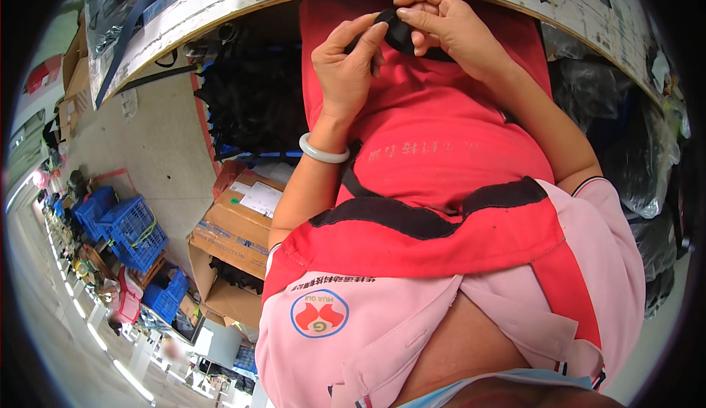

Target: The recorder is threading black plastic buckles onto black nylon straps as part of a manufacturing assembly process.

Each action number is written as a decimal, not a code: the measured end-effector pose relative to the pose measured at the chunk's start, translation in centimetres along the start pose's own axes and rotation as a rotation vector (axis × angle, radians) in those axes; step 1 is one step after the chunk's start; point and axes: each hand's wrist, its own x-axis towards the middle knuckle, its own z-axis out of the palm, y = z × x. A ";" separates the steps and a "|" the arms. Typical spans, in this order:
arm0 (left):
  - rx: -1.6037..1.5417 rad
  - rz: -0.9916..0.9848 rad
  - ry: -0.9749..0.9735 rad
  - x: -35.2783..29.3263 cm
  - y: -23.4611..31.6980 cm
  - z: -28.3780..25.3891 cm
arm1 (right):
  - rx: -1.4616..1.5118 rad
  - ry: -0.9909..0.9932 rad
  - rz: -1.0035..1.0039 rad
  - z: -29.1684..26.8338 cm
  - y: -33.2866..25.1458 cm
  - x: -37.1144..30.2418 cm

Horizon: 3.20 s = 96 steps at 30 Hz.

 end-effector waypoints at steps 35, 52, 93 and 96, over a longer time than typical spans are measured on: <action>-0.238 -0.438 -0.175 -2.2 2.3 -5.3 | 0.132 -0.270 0.347 0.6 0.7 1.3; -0.369 -0.489 -0.096 1.3 -0.7 -1.6 | -1.222 0.368 -0.878 -8.1 -9.4 3.2; -0.048 -0.266 -0.106 -0.5 1.2 0.9 | -0.091 -0.131 0.191 -0.7 -0.8 -2.2; -0.033 -0.209 -0.081 -0.8 1.0 1.0 | -0.050 -0.115 0.198 -0.9 -1.1 -2.1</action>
